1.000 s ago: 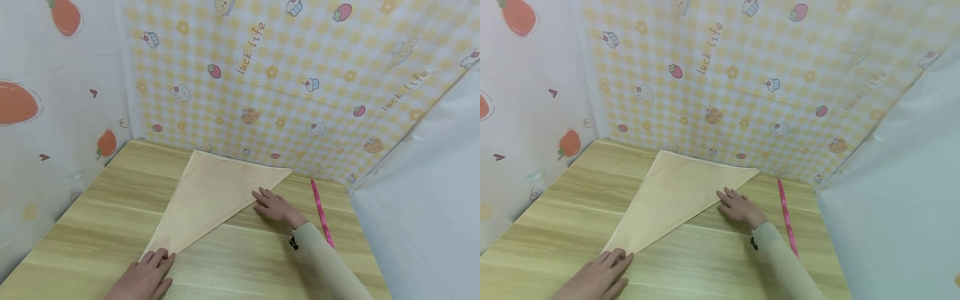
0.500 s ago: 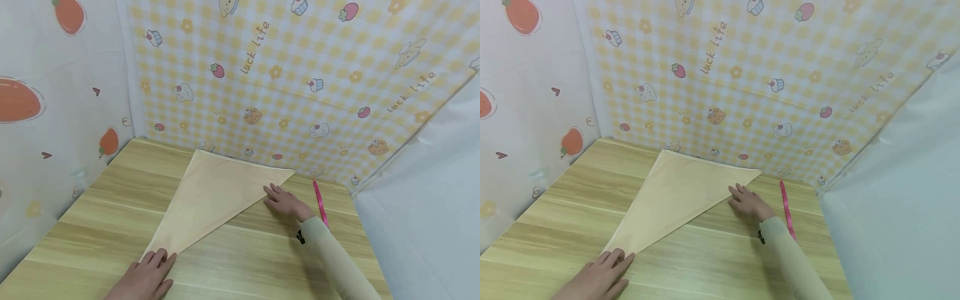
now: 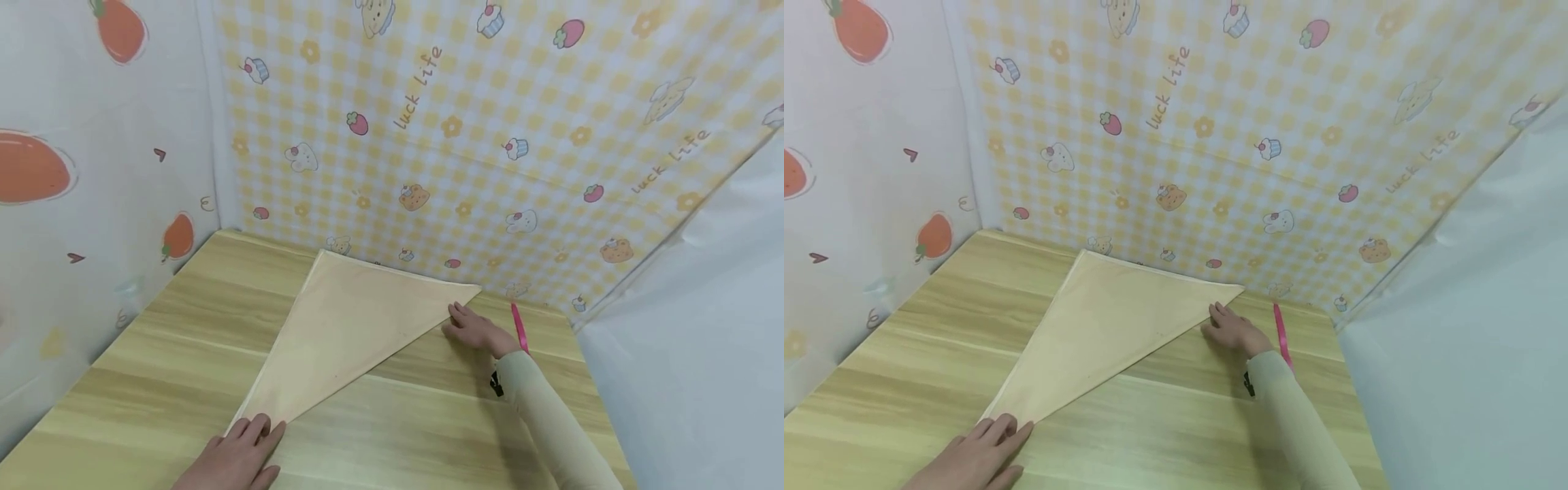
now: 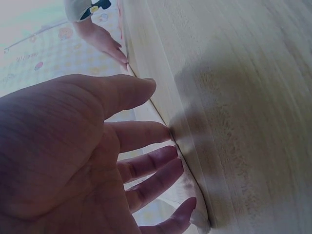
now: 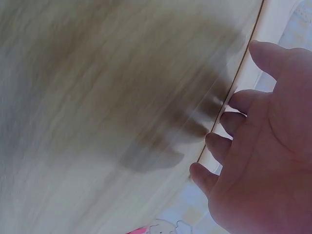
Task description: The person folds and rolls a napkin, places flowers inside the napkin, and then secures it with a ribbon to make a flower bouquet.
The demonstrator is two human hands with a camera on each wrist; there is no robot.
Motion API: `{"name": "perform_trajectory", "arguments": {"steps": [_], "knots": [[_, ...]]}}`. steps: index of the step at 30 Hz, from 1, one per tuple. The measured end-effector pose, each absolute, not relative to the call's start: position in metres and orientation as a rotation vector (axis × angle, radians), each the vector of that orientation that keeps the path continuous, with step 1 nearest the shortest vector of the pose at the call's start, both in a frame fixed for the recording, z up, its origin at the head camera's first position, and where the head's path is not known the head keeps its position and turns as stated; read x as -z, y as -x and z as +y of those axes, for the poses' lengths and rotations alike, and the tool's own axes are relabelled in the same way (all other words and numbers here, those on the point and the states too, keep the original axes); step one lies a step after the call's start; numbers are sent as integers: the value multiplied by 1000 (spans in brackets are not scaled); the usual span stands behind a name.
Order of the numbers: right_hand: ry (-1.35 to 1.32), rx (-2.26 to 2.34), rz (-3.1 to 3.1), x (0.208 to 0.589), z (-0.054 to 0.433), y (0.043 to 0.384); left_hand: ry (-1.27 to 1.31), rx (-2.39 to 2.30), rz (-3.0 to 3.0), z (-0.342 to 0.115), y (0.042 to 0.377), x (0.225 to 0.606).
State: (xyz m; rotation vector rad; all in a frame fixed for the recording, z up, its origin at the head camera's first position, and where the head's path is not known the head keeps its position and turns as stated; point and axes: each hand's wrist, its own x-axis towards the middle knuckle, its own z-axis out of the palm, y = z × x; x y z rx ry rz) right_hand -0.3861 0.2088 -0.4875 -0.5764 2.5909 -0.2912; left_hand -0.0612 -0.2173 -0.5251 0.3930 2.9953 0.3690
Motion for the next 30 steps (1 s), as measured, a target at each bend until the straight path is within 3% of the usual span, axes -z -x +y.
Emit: {"name": "perform_trajectory", "arguments": {"steps": [19,30], "knots": [[508,293,2601,488,220,416,-296,-322,2929,-224,53,551],[410,303,2636,481,235,430,-373,-374,2920,-226,56,544]]}}
